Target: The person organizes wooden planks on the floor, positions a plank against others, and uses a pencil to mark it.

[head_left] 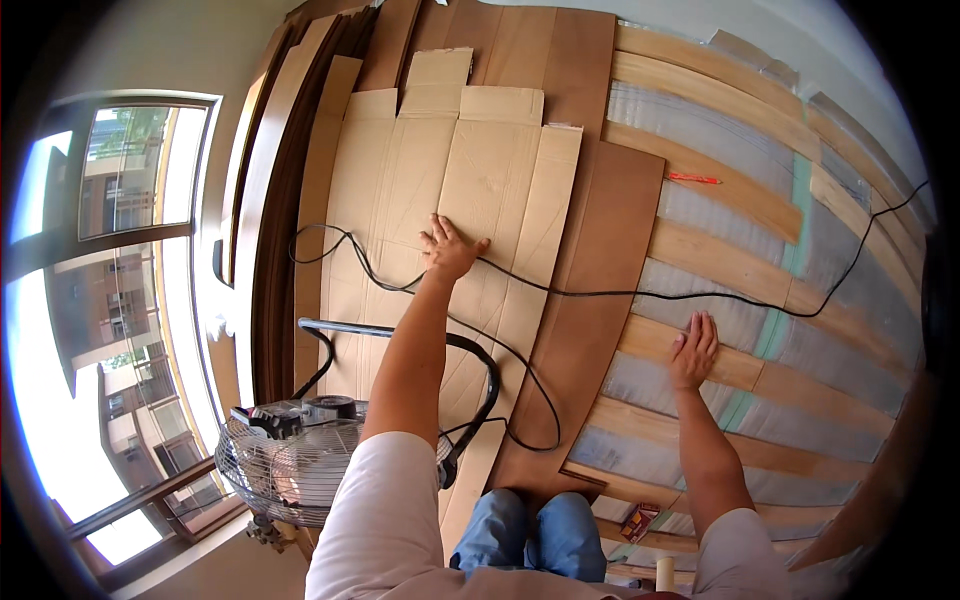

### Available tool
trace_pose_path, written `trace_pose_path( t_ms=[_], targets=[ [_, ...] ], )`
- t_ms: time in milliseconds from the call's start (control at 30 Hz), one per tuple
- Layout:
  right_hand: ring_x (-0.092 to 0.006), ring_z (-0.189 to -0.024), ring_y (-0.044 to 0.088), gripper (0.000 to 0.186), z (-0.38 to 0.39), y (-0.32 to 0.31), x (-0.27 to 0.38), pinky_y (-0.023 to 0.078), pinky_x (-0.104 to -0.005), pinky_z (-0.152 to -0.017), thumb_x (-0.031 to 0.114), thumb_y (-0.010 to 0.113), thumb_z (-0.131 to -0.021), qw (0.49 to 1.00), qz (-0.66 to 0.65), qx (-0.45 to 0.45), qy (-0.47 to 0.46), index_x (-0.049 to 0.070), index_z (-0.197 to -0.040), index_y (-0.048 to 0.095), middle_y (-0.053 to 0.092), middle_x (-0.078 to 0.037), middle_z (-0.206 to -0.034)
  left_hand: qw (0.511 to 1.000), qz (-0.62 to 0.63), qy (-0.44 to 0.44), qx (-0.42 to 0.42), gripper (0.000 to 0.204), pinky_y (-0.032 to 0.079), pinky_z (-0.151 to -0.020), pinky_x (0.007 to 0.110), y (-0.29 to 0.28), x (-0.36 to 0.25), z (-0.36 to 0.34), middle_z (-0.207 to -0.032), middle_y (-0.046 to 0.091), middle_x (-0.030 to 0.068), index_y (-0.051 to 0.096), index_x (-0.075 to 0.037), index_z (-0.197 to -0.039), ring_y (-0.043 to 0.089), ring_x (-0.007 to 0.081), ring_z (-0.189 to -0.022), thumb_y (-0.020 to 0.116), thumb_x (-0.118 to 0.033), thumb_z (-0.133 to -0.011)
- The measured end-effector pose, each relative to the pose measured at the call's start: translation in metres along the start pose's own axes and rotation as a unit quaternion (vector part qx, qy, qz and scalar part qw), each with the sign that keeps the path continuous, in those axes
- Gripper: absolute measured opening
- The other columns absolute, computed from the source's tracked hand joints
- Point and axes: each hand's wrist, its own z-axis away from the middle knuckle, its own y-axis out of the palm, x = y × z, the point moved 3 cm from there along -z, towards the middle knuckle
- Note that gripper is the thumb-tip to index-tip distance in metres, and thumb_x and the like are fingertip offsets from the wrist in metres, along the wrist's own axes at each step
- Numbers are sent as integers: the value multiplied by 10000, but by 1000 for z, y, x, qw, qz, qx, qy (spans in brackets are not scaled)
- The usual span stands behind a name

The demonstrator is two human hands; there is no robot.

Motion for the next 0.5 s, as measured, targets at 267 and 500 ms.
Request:
trace_pose_path(
  t_ms=[267,500],
  targets=[
    [-353,-1331,377,475,-6,-2,-1,272,-476,-1118,213,488,-921,999,15,23,24,53,-1369,479,419,-149,-1438,992,41,-98,61,1462,183,-1156,569,-27,-52,9,-1611,-80,161,-71,19,-1510,18,465,-1457,904,-472,-539],
    [-359,-1044,528,239,-102,-32,58,411,-454,-937,43,574,-839,998,-62,24,-5,20,-1078,574,563,-163,-1100,991,34,-114,61,1446,202,-1124,639,-30,-36,5,-1608,-87,172,-28,38,-1511,64,486,-1446,905,-490,-540]
  ],
)
